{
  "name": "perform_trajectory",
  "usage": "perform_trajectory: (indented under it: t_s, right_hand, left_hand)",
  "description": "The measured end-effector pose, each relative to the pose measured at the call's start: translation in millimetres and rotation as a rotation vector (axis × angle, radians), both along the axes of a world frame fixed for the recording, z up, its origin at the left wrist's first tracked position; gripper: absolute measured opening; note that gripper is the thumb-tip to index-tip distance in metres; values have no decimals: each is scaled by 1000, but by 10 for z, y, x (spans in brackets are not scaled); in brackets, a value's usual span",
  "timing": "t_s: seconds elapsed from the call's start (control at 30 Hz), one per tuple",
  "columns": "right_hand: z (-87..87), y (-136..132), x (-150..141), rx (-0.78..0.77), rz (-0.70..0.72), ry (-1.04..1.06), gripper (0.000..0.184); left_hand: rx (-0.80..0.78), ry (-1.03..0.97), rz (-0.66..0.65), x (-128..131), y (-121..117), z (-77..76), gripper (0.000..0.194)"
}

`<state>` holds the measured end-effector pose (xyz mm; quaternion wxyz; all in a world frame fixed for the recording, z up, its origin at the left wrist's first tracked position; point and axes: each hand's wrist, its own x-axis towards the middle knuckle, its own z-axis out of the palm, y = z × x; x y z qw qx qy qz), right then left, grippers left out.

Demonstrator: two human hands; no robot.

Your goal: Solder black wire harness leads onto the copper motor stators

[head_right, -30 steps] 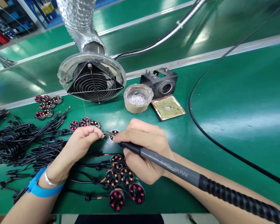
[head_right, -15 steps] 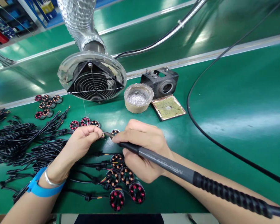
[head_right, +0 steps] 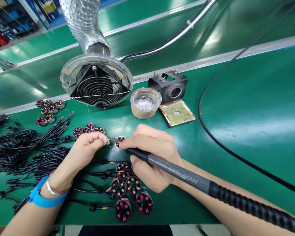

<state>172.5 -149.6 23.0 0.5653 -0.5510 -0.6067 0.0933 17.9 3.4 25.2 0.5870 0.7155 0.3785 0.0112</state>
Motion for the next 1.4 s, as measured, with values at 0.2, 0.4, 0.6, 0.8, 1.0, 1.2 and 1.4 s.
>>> perform_trajectory:
  t_s: [0.2, 0.4, 0.6, 0.8, 1.0, 1.2, 1.4]
  right_hand:
    - [-78, 8, -8, 22, 4, 5, 31]
    - [-75, 14, -3, 20, 25, 17, 29]
    - [-42, 14, -6, 40, 7, 26, 31]
    - [-9, 10, 11, 41, 2, 24, 28]
    - [47, 9, 13, 30, 10, -2, 25]
    - [67, 17, 15, 27, -13, -53, 25]
    - [-36, 74, -23, 12, -109, -86, 28]
  left_hand:
    - [-11, -10, 5, 2, 1, -2, 17]
    - [-15, -15, -2, 4, -5, 2, 17]
    - [0, 3, -3, 15, -1, 6, 18]
    - [2, -3, -2, 5, -3, 5, 18]
    - [5, -12, -4, 0, -5, -5, 18]
    - [4, 2, -6, 4, -1, -15, 18]
    - [-32, -9, -43, -4, -16, 36, 22]
